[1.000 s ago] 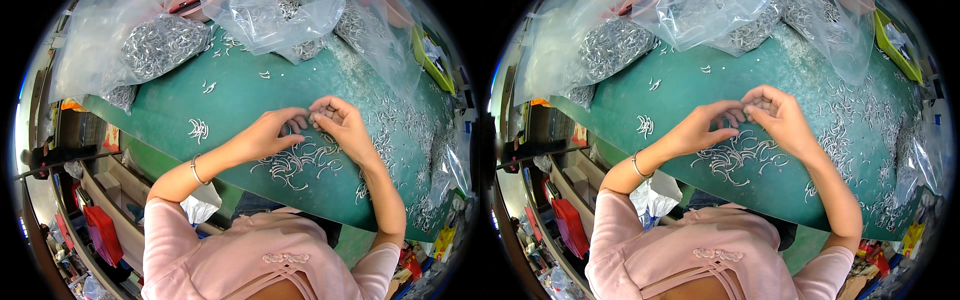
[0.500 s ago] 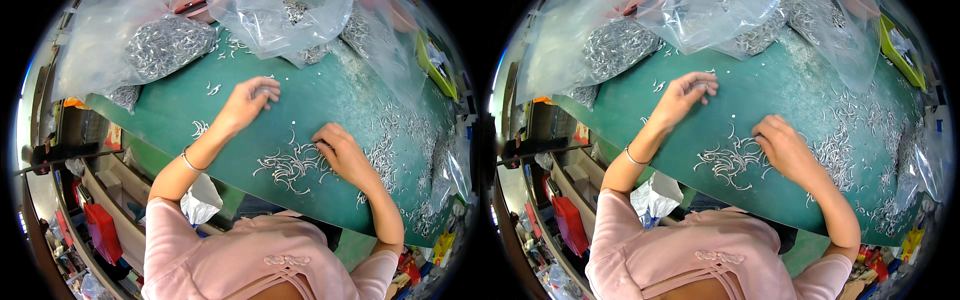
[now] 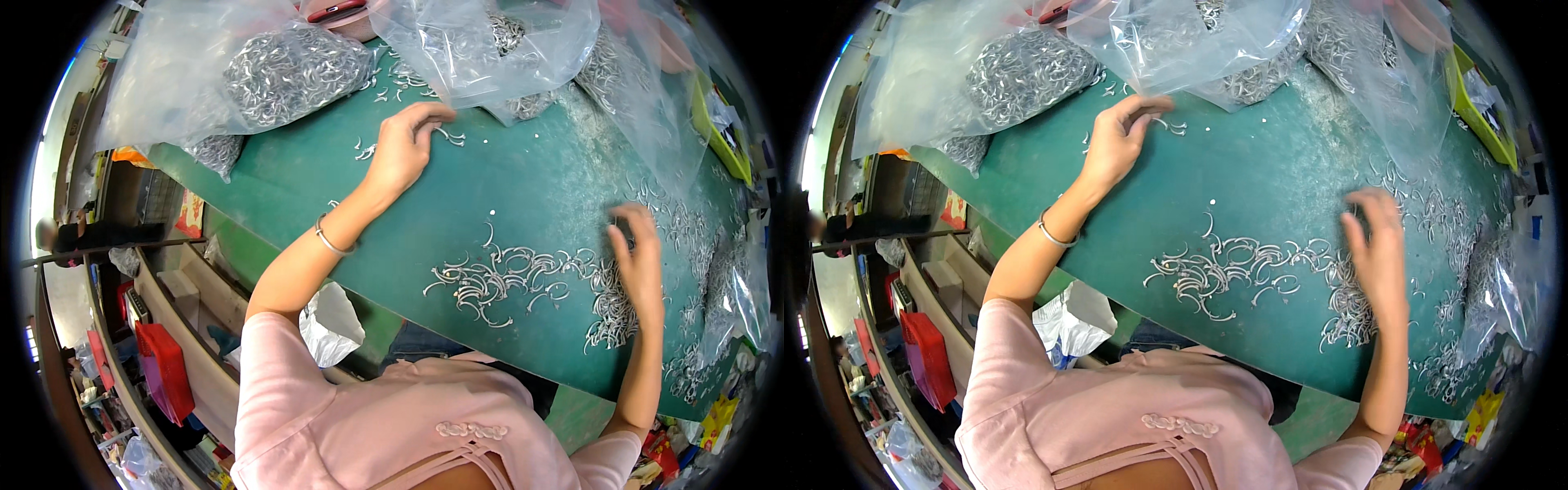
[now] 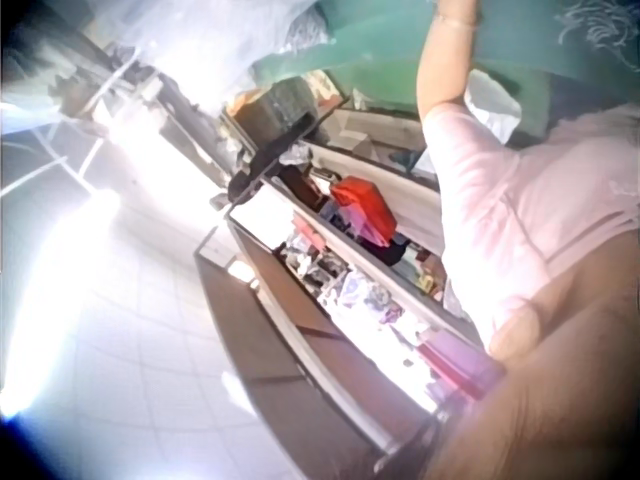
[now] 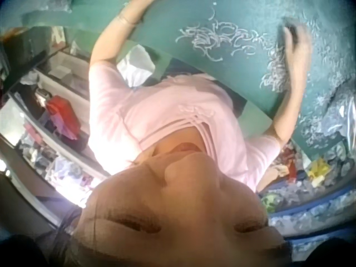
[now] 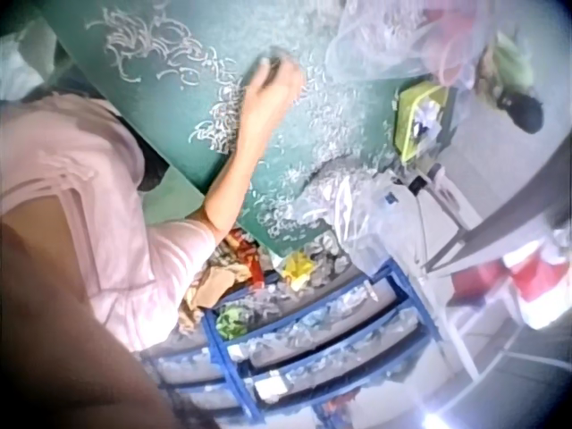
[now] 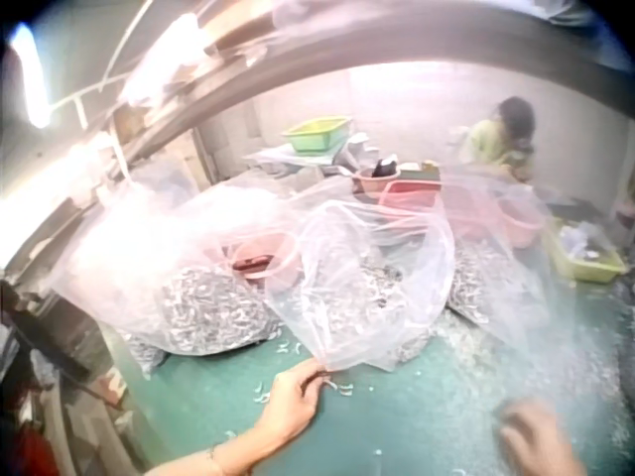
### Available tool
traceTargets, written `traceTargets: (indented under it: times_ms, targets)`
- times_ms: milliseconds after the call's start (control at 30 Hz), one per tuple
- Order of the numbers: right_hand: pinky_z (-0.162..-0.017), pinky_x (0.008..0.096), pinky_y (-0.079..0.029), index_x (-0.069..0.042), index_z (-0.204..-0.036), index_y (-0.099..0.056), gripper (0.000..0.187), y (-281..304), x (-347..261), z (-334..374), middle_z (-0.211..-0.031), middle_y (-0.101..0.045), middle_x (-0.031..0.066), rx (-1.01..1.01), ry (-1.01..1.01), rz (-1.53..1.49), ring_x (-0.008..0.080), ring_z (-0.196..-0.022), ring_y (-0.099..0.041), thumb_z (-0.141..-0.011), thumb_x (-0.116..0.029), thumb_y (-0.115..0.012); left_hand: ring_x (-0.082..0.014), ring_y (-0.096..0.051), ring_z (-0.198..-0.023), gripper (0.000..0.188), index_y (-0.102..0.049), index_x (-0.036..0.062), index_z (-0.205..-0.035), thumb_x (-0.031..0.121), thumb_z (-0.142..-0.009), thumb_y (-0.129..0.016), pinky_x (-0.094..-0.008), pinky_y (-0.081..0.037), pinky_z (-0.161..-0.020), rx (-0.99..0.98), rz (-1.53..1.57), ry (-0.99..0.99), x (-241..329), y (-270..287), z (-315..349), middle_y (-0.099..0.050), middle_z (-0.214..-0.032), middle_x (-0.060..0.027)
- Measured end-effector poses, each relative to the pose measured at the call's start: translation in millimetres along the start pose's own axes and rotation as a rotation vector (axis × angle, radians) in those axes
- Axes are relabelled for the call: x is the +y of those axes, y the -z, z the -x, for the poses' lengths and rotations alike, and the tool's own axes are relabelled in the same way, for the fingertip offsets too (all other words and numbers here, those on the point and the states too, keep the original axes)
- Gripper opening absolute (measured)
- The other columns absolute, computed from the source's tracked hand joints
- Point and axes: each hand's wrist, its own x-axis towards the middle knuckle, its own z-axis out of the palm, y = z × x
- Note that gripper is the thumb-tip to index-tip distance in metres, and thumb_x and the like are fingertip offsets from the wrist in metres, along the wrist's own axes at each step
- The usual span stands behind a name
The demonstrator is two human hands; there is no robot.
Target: The person sorts small silver metal hooks on a green table, picking them up and placing them into piles. They occasionally transfer hooks into a plastic bag. The task is performed by hand without tools.
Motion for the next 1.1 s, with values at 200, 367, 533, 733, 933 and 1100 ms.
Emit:
traceTargets:
  times_ms: [200,367,533,733,933,1100]
  targets:
    - [-0.11,0.0479,-0.033,-0.001,-0.133,-0.051,0.048,-9.2,57.1,24.0,-0.142,-0.044,0.0208,0.125,-0.17,0.432,0.0386,-0.13,-0.042,-0.091,-0.019,-0.065,-0.0227,-0.063,-0.112,0.032,-0.06,-0.0068,-0.12,-0.015,-0.091,-0.049,-0.0323,-0.05,-0.101,-0.18,0.465,0.159,15.1,-12.7,26.8,-0.064,-0.12,-0.0141]
    - [-0.116,0.0461,-0.028,0.001,-0.136,-0.049,0.05,-22.4,-1.0,22.7,-0.15,-0.037,0.0199,-0.042,-0.095,0.187,0.0391,-0.14,-0.032,-0.091,-0.018,-0.063,-0.0212,-0.059,-0.116,0.026,-0.064,-0.0037,-0.114,-0.011,-0.092,-0.052,-0.032,-0.049,-0.101,-0.241,0.265,0.025,13.5,-43.6,30.8,-0.062,-0.122,-0.0124]
    - [-0.114,0.0446,-0.031,-0.002,-0.131,-0.054,0.045,-9.8,-29.3,14.4,-0.147,-0.043,0.0165,-0.252,0.052,-0.1,0.0369,-0.137,-0.038,-0.089,-0.013,-0.065,-0.026,-0.059,-0.116,0.027,-0.066,0.0016,-0.112,-0.01,-0.089,-0.055,-0.0353,-0.046,-0.101,-0.175,0.165,-0.093,26.1,-52.0,23.2,-0.062,-0.119,-0.0118]
    - [-0.113,0.0432,-0.032,-0.004,-0.129,-0.057,0.044,-16.2,-2.2,18.4,-0.146,-0.045,0.0163,-0.071,0.021,0.005,0.0339,-0.137,-0.041,-0.088,-0.013,-0.068,-0.0326,-0.053,-0.113,0.027,-0.064,0.006,-0.112,0.002,-0.085,-0.065,-0.0411,-0.042,-0.096,-0.074,-0.488,-0.249,17.6,-25.3,18.9,-0.056,-0.122,-0.0109]
    - [-0.108,0.0407,-0.038,-0.001,-0.119,-0.062,0.035,-5.0,-21.0,15.4,-0.133,-0.056,0.0173,-0.181,0.059,-0.24,0.033,-0.129,-0.049,-0.086,-0.009,-0.068,-0.0321,-0.056,-0.102,0.018,-0.065,0.0043,-0.101,0.0,-0.084,-0.065,-0.0397,-0.043,-0.088,-0.068,-0.495,-0.262,-14.4,-8.2,9.9,-0.058,-0.105,-0.0123]
    - [-0.099,0.0389,-0.044,-0.001,-0.112,-0.064,0.032,-7.4,-12.0,-2.8,-0.116,-0.062,0.0159,0.043,0.05,-0.176,0.0317,-0.113,-0.056,-0.083,-0.01,-0.072,-0.0317,-0.054,-0.105,0.02,-0.065,0.0062,-0.101,-0.001,-0.082,-0.066,-0.0399,-0.042,-0.09,0.01,-0.615,-0.298,10.0,-14.2,12.5,-0.057,-0.109,-0.0115]
